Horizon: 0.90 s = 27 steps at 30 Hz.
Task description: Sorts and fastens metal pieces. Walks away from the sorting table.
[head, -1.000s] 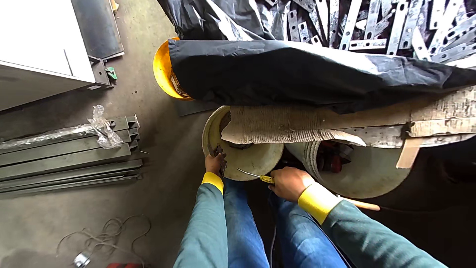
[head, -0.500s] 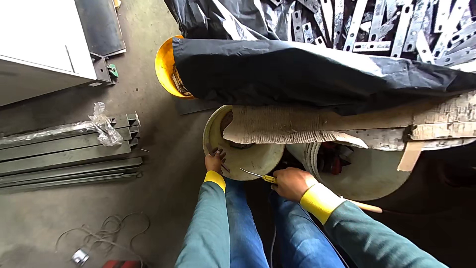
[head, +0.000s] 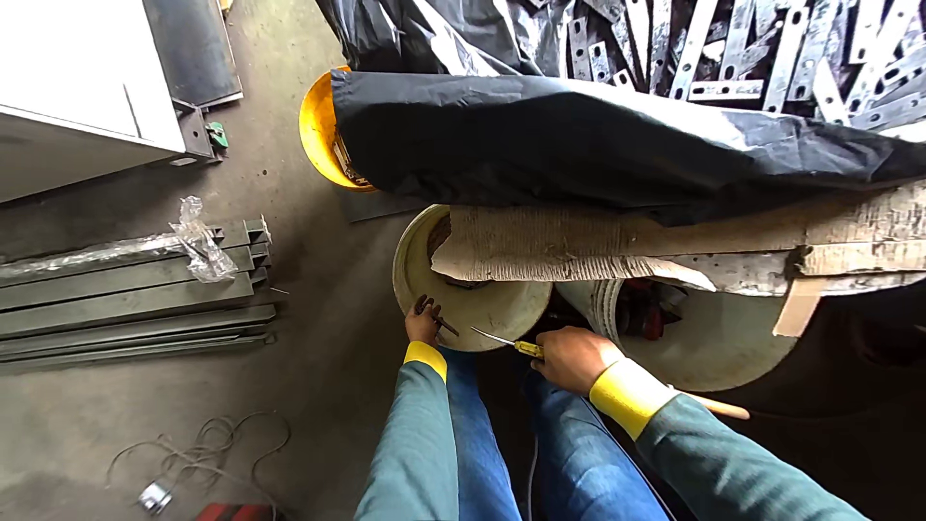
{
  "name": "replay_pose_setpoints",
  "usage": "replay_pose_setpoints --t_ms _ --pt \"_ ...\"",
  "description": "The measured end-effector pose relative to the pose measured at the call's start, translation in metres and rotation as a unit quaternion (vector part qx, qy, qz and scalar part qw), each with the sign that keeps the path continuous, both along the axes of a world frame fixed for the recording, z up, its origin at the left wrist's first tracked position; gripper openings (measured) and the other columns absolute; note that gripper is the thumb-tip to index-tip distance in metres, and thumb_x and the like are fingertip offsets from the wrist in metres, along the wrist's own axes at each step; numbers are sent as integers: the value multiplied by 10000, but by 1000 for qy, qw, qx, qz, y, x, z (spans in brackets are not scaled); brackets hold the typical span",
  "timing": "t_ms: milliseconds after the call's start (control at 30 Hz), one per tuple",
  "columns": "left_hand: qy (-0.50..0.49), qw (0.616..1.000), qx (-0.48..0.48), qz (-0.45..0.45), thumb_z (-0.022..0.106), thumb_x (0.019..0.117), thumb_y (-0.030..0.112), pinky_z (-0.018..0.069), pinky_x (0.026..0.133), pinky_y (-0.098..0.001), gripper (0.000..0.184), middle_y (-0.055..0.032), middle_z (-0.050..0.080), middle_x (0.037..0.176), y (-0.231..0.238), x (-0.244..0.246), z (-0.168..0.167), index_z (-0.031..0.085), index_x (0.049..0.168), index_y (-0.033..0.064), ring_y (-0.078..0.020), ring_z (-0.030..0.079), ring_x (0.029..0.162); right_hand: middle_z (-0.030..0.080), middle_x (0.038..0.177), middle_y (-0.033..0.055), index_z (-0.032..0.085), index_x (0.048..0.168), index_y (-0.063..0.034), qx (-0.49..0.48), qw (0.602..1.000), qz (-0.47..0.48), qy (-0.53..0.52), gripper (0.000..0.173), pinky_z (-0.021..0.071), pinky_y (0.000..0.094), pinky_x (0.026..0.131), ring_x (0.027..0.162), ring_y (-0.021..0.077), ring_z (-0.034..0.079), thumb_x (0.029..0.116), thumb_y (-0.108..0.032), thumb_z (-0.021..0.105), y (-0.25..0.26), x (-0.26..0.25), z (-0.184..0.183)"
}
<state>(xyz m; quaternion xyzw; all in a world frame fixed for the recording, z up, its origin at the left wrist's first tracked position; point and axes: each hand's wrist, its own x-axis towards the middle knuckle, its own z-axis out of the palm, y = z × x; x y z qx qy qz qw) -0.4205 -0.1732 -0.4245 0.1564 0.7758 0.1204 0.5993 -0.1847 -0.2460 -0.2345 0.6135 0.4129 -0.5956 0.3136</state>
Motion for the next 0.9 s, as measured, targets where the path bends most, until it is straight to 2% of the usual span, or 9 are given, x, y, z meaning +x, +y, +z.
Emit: replay_pose_setpoints --t_ms 233,300,467,533,567,600,667,800,900 --pt "-9 999 31 -42 458 1038 -50 498 1022 -463 494 -161 603 1432 10 -4 2 423 1523 33 -287 627 1244 710 1156 175 674 1170 -94 -6 1000 13 9 428 554 614 879 1136 372 685 1012 -472 549 -1 -2 4" --pt "-1 998 24 -50 476 1026 -79 547 961 -481 505 -180 622 1391 16 -6 5 417 1513 41 -309 662 1184 707 1153 181 673 1169 -89 -6 1000 13 10 427 552 615 875 1138 375 682 1016 -468 549 0 -3 5" --pt "67 996 27 -49 667 989 33 614 802 -436 370 -186 703 1203 18 -14 12 577 1346 4 -282 732 918 707 1149 183 671 1173 -85 1 1000 9 15 419 552 613 871 1120 380 686 1018 -455 550 1 -5 5" --pt "25 999 37 9 637 1025 122 587 848 -453 354 -197 676 1242 14 -13 15 565 1349 -2 -296 703 1001 707 1139 184 669 1168 -90 2 1000 7 16 418 553 614 863 1114 383 687 1017 -461 548 0 -5 5" --pt "-16 999 32 38 569 1070 242 544 939 -491 422 -194 620 1356 12 -13 15 505 1427 27 -313 652 1147 710 1139 181 671 1170 -92 2 1000 8 15 425 554 616 861 1110 384 689 1016 -468 545 0 -5 4" --pt "-64 996 15 60 456 1098 416 471 1055 -528 549 -165 513 1510 10 -16 16 397 1535 90 -316 546 1336 711 1143 180 671 1176 -94 1 1000 8 14 432 554 617 863 1112 385 689 1016 -474 543 -1 -4 4" --pt "-130 986 -11 105 229 1032 712 336 1161 -576 782 -95 323 1661 10 -15 22 232 1631 209 -295 341 1509 711 1142 179 671 1174 -95 -1 1000 8 11 435 556 618 862 1116 384 690 1016 -480 541 -1 -4 5" --pt "-159 979 -18 125 58 909 868 307 1153 -646 952 -70 230 1702 9 -13 30 165 1653 284 -314 258 1545 710 1140 182 669 1159 -87 5 1000 10 12 442 555 621 861 1115 387 689 1015 -483 538 -5 -2 6" --pt "-124 988 1 94 52 928 845 296 1113 -715 922 -95 145 1721 10 -12 35 103 1664 292 -367 209 1549 705 1140 214 656 1164 -74 29 999 3 24 474 550 649 851 1108 420 686 1010 -506 539 -18 0 5"
